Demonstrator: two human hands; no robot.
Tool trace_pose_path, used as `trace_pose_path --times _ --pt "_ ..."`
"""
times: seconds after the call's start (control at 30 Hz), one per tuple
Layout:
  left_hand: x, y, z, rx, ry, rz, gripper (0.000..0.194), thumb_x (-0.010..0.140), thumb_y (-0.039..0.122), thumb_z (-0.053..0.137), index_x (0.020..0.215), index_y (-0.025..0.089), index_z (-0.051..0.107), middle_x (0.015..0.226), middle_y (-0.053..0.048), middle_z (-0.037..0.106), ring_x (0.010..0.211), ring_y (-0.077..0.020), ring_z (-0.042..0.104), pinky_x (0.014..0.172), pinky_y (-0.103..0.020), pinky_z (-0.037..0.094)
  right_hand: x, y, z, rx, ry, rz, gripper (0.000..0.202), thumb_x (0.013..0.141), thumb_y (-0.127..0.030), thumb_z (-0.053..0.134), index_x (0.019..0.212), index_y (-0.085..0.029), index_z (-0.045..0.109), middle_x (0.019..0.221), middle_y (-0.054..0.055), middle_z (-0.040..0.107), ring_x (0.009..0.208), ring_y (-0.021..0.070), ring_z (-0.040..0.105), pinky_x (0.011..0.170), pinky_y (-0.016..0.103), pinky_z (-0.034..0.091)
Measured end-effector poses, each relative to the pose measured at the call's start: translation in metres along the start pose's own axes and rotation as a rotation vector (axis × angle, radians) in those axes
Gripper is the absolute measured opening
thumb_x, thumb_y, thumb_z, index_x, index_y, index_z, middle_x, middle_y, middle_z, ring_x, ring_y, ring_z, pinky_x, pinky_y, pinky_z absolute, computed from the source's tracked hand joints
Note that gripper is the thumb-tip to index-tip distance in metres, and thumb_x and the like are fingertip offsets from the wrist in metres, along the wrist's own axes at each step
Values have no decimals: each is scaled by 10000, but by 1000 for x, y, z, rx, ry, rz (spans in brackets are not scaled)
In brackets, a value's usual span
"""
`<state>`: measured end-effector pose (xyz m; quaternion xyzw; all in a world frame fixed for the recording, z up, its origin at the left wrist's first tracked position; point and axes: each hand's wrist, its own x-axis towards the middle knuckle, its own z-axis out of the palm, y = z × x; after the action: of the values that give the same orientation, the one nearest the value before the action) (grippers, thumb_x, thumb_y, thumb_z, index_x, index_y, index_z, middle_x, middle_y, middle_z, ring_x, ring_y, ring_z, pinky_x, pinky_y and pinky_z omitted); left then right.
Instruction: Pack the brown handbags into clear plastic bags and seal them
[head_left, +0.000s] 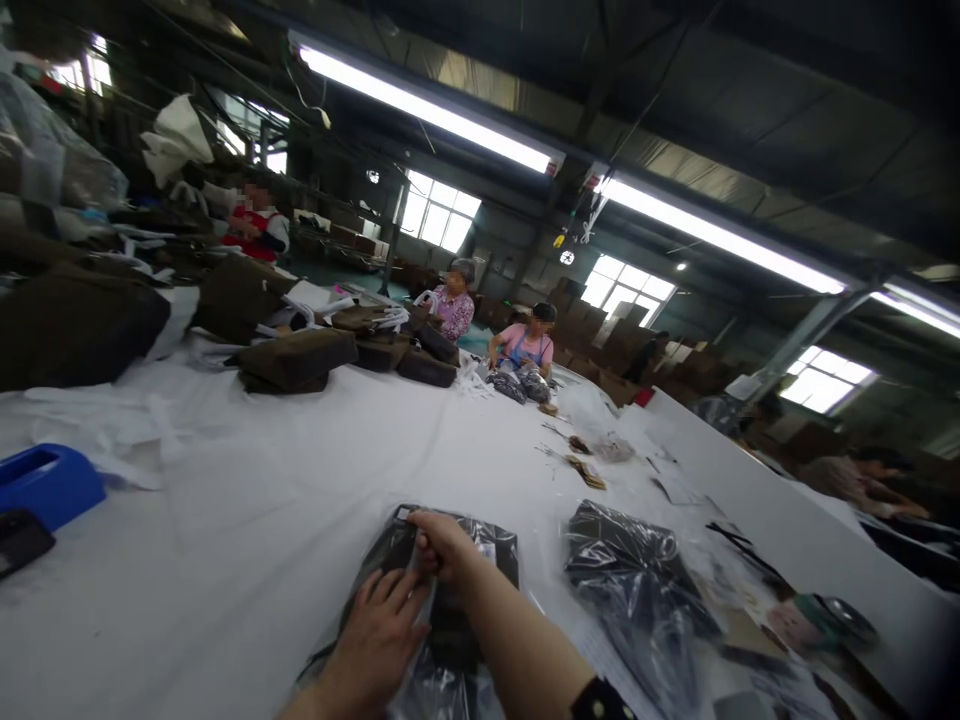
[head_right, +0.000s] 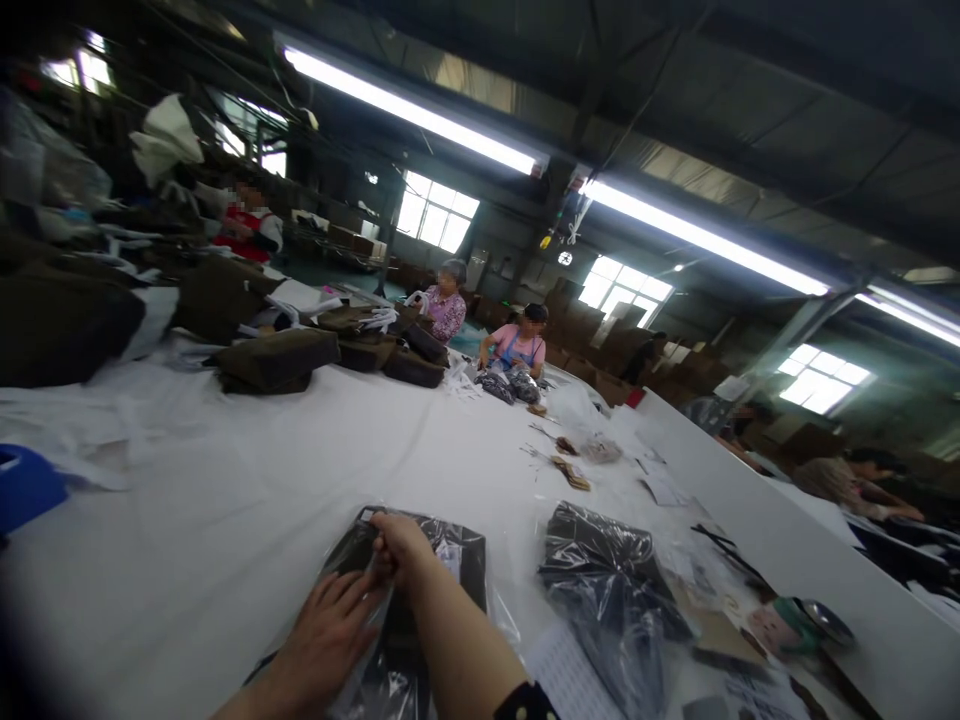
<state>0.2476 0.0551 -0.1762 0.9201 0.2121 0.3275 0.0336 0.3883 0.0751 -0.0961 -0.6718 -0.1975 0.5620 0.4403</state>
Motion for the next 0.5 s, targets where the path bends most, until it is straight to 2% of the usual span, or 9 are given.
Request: trace_pose_path --times 0.1,0.2,0.27,0.37,0.4,0.5 --pt "17 -15 -11 -104 51 -133 279 914 293 398 1121 252 580 1139 -22 630 1057 -195 553 916 -362 432 5 -3 -1 -48 -16 -10 210 820 -307 494 654 -180 479 404 -68 412 279 51 255 290 161 161" --pt "34 -37 -11 -68 109 -212 310 916 277 375 1160 206 553 1194 -57 605 1148 -230 507 946 -407 418 7 -6 -2 -87 -28 -30 212 805 -323 522 650 -180 505 400 -72 409 274 47 269 290 159 160" --pt "41 -51 -3 -17 74 -190 343 907 266 382 1213 194 518 1235 -64 586 1219 -262 453 958 -448 406 6 -7 -2 -113 -20 -53 185 798 -314 524 676 -176 538 402 -71 423 269 47 280 287 161 165" --pt "42 -63 15 43 -8 -139 371 894 213 370 1239 224 506 1283 -42 554 1272 -280 398 969 -493 394 4 -4 1 -147 -5 -112 126 782 -226 491 773 -156 595 477 -34 532 285 57 356 289 166 217" --pt "41 -66 21 51 -26 -121 382 888 191 363 1236 244 513 1301 -32 539 1281 -279 387 977 -502 388 3 -1 3 -157 7 -146 156 767 -184 479 853 -155 606 511 -28 565 299 64 388 296 166 244" --pt "41 -71 33 14 -53 -103 412 872 177 367 1256 254 494 1325 -36 515 1301 -266 356 1019 -514 354 5 4 5 -287 27 -285 416 708 -100 461 1104 -183 557 534 -47 590 327 84 440 331 172 315"
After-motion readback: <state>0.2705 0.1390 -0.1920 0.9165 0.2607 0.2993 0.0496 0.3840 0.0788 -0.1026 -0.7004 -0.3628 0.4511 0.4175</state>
